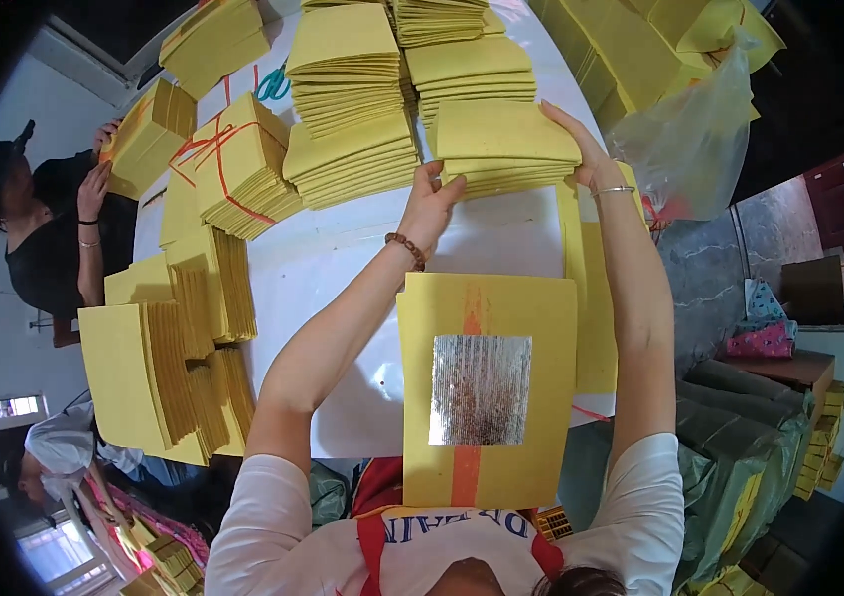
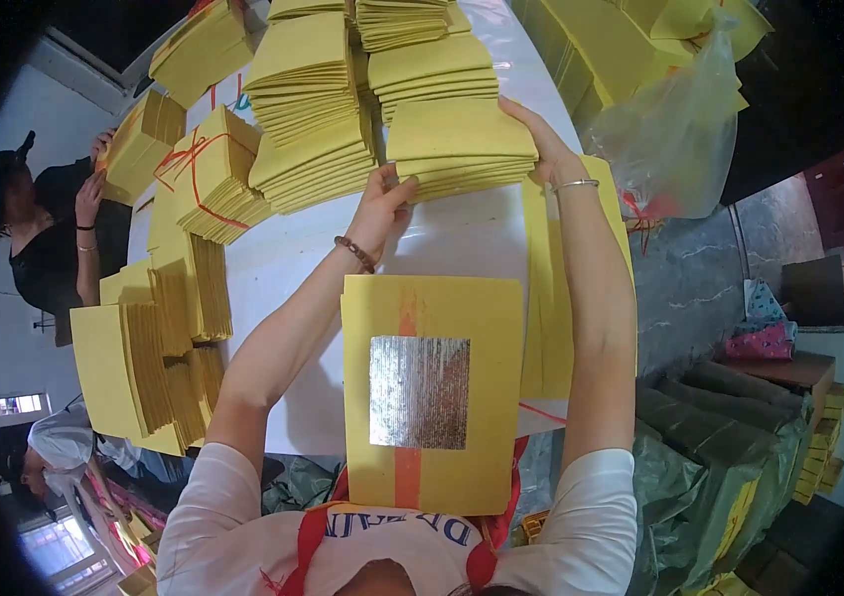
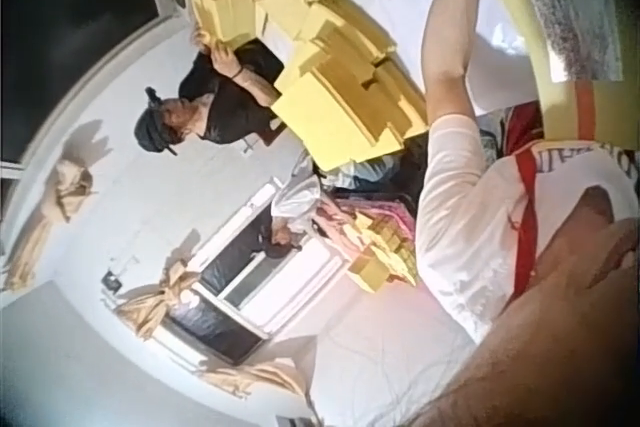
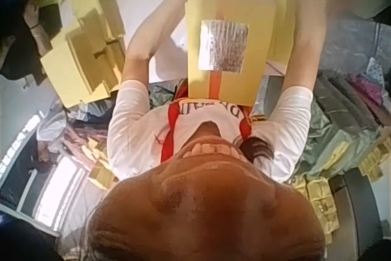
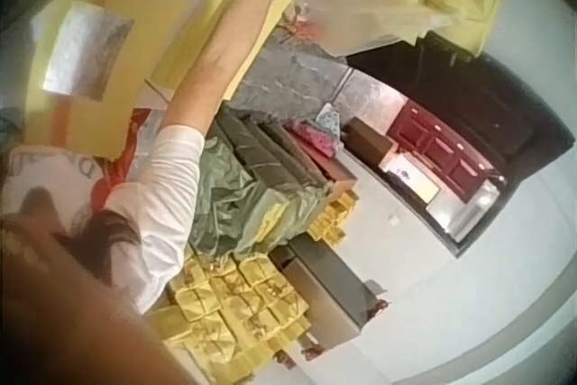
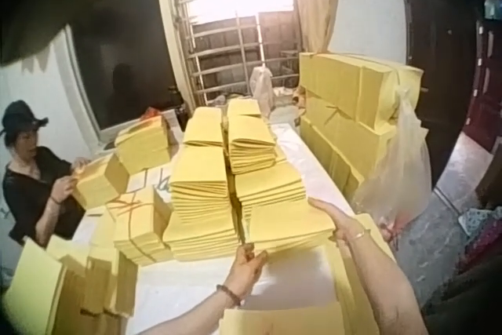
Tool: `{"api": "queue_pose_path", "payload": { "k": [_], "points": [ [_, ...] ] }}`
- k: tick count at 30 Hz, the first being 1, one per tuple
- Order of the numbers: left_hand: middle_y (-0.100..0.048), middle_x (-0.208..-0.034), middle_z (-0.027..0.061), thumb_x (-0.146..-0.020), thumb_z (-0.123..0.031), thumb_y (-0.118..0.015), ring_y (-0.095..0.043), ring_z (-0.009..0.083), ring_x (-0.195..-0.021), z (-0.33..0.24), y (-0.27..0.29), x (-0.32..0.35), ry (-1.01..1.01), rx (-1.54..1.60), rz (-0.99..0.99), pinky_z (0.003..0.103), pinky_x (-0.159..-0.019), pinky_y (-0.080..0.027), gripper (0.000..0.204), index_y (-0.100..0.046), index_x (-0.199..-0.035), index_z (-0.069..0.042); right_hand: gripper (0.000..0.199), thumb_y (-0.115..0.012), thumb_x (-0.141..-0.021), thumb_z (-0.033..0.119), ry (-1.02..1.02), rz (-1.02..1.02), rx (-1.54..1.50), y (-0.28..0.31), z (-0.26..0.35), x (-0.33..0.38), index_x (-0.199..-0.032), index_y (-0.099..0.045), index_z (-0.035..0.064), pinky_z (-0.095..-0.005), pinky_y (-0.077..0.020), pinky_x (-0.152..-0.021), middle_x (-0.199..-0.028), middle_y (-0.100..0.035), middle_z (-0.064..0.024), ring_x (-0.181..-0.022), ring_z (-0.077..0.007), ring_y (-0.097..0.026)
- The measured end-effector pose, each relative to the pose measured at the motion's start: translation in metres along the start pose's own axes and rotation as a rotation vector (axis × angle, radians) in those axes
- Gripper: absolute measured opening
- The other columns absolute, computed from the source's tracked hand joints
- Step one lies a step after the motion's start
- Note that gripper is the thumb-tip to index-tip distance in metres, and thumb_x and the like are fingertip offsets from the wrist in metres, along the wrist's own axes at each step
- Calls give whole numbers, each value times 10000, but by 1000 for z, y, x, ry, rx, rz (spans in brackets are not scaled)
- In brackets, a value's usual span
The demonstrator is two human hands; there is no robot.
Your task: Folding and organizing stacks of yellow paper sheets with foil centers at a workbench.
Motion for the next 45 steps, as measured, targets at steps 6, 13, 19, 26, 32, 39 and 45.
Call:
{"api": "queue_pose_path", "payload": {
  "k": [6, 13, 19, 26, 32, 39, 45],
  "points": [
    [-479, -1165, 134, -854, -169, -600, -472, 110, -837, 5, -2, -3, -145, 121, -38, 238, -681, -406, 567, -296, -1301, 4, 621, -468, -861, 558, -38, -39, -65, -1, -3, -3, -1209, -515, 46, -335, -449, -893, -1164, -572, -87, -1049, -195, -555],
    [-453, -1169, 174, -845, -160, -596, -543, 178, -846, -4, 0, 13, -210, -357, -132, 296, -732, -464, 627, -239, -1327, 23, 748, -369, -879, 613, 151, -130, -191, 14, -19, -11, -1336, -360, 21, -378, -386, -973, -1297, -472, -126, -1172, -236, -472],
    [-494, -1038, 151, -807, -105, -591, -558, 254, -784, -51, 6, 51, -738, -729, -54, 331, -711, -479, 440, -432, -1209, -21, 771, -349, -898, 593, 272, -198, -94, 32, -27, 22, -1418, -205, 42, -339, -288, -1038, -1412, -324, -143, -1274, -224, -358],
    [-530, -1101, 108, -737, -45, -574, -484, 288, -1017, -76, -1, -2, -1207, -1249, -13, 385, -824, -418, 438, -499, -1167, -90, 704, -260, -923, 587, 412, -195, 73, 3, -38, 46, -1448, -143, 132, -279, -320, -976, -1391, -375, -88, -1166, -158, -438],
    [-550, -1030, 87, -783, -121, -546, -530, 243, -915, -56, -12, -18, -1213, -1643, -9, 366, -721, -419, 464, -454, -1236, -96, 684, -214, -957, 520, 501, -209, 53, -2, -55, 28, -1436, -118, 42, -309, -207, -1073, -1427, -317, -91, -1307, -185, -299],
    [-542, -1011, 66, -796, -113, -498, -534, 200, -851, -53, -12, -11, -1164, -1928, -83, 329, -666, -434, 508, -403, -1294, -92, 663, -208, -970, 487, 490, -242, 1, -19, -50, 28, -1409, -177, -8, -288, -195, -1077, -1422, -323, -94, -1315, -181, -284],
    [-534, -1046, 73, -774, -208, -592, -523, 213, -889, -54, -17, -7, -1046, -1841, 49, 347, -695, -441, 583, -389, -1308, -91, 609, -241, -971, 472, 437, -217, 7, -25, -45, 33, -1376, -305, 21, -289, -216, -1059, -1376, -388, -70, -1269, -164, -337]
  ]
}}
Point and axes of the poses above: each hand's wrist, its own x-axis away from the middle knuckle, its own y-axis out of the back of the hand, z = x × y, the point moved 1 cm from there along -x, towards the middle knuckle
